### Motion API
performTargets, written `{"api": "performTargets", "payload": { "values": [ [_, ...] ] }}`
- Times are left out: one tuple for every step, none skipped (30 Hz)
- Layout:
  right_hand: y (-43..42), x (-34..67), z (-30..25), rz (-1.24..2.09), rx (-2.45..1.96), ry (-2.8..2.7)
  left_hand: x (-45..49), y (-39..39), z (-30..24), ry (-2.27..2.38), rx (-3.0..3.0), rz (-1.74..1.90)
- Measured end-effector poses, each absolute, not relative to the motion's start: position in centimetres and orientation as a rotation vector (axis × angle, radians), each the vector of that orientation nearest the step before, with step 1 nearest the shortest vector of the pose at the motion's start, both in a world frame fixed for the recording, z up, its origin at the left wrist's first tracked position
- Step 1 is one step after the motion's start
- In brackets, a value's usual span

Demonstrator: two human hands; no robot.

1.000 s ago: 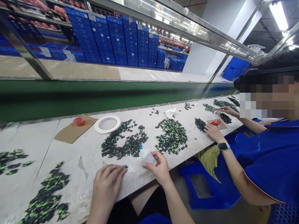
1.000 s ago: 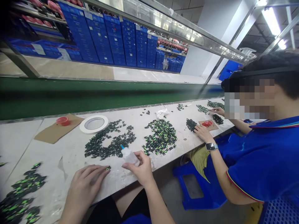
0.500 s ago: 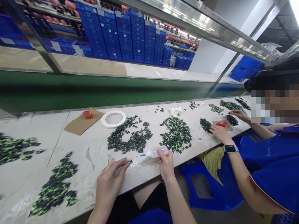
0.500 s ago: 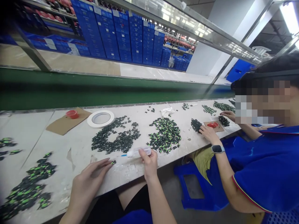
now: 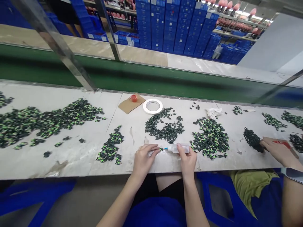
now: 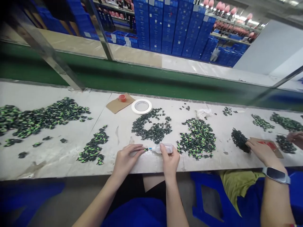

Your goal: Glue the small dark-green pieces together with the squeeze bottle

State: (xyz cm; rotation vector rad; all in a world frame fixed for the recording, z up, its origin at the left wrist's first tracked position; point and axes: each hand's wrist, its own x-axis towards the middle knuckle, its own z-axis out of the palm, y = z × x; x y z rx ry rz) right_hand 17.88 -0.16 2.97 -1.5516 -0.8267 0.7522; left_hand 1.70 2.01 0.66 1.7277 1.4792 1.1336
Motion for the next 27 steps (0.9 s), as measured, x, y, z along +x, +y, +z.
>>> {"api": "performTargets", "payload": {
  "values": [
    [-0.15,17.87,2.98,0.752,-1.556,-0.837,1.71,2.00,0.70,1.479,1.729,1.135],
    [-0.15,17.87,2.97,0.748,-1.561,-0.842,1.71,2.00,0.73,1.478,1.729,1.135],
    [-0.14,17.87,2.95,0.743,-1.566,-0.846,1.71,2.00,0.75,1.478,1.727,1.131],
    [-0.13,17.87,2.93,0.739,-1.572,-0.848,1.70,2.00,0.75,1.478,1.724,1.127],
    [-0.12,17.86,2.91,0.736,-1.577,-0.851,1.69,2.01,0.75,1.478,1.721,1.123],
    [-0.12,17.85,2.89,0.735,-1.580,-0.855,1.68,2.03,0.74,1.478,1.719,1.120],
    [-0.12,17.84,2.87,0.738,-1.580,-0.857,1.68,2.04,0.72,1.480,1.720,1.119],
    [-0.12,17.83,2.86,0.740,-1.578,-0.857,1.67,2.04,0.71,1.482,1.724,1.117],
    [-0.13,17.81,2.84,0.741,-1.577,-0.857,1.67,2.05,0.69,1.484,1.730,1.115],
    [-0.14,17.79,2.82,0.741,-1.576,-0.856,1.67,2.05,0.67,1.484,1.736,1.112],
    [-0.15,17.78,2.79,0.739,-1.574,-0.853,1.67,2.05,0.64,1.485,1.740,1.112],
    [-0.16,17.76,2.78,0.734,-1.573,-0.848,1.67,2.04,0.62,1.483,1.742,1.112],
    [-0.16,17.75,2.77,0.730,-1.573,-0.843,1.68,2.03,0.60,1.481,1.742,1.114],
    [-0.17,17.74,2.77,0.725,-1.571,-0.836,1.69,2.02,0.57,1.481,1.741,1.116],
    [-0.17,17.74,2.79,0.724,-1.571,-0.832,1.70,2.01,0.54,1.483,1.739,1.119],
    [-0.17,17.74,2.82,0.722,-1.572,-0.829,1.70,2.01,0.50,1.487,1.736,1.120],
    [-0.18,17.74,2.86,0.723,-1.575,-0.830,1.70,2.00,0.46,1.488,1.735,1.121],
    [-0.19,17.75,2.89,0.727,-1.578,-0.834,1.70,2.00,0.41,1.488,1.736,1.122],
    [-0.21,17.75,2.91,0.732,-1.579,-0.840,1.69,2.00,0.36,1.486,1.738,1.127],
    [-0.23,17.76,2.92,0.740,-1.575,-0.847,1.68,2.00,0.30,1.482,1.740,1.131],
    [-0.26,17.76,2.91,0.748,-1.569,-0.850,1.67,2.00,0.25,1.478,1.744,1.138],
    [-0.27,17.75,2.89,0.755,-1.561,-0.850,1.67,2.01,0.19,1.475,1.751,1.144],
    [-0.28,17.74,2.86,0.759,-1.554,-0.847,1.67,2.02,0.15,1.474,1.757,1.151],
    [-0.27,17.71,2.81,0.761,-1.548,-0.838,1.67,2.03,0.11,1.474,1.764,1.155],
    [-0.25,17.69,2.77,0.761,-1.544,-0.825,1.68,2.04,0.08,1.472,1.768,1.156],
    [-0.22,17.68,2.72,0.760,-1.540,-0.811,1.69,2.03,0.06,1.471,1.770,1.155],
    [-0.19,17.69,2.65,0.760,-1.535,-0.798,1.70,2.02,0.05,1.469,1.768,1.151]
  ]
}}
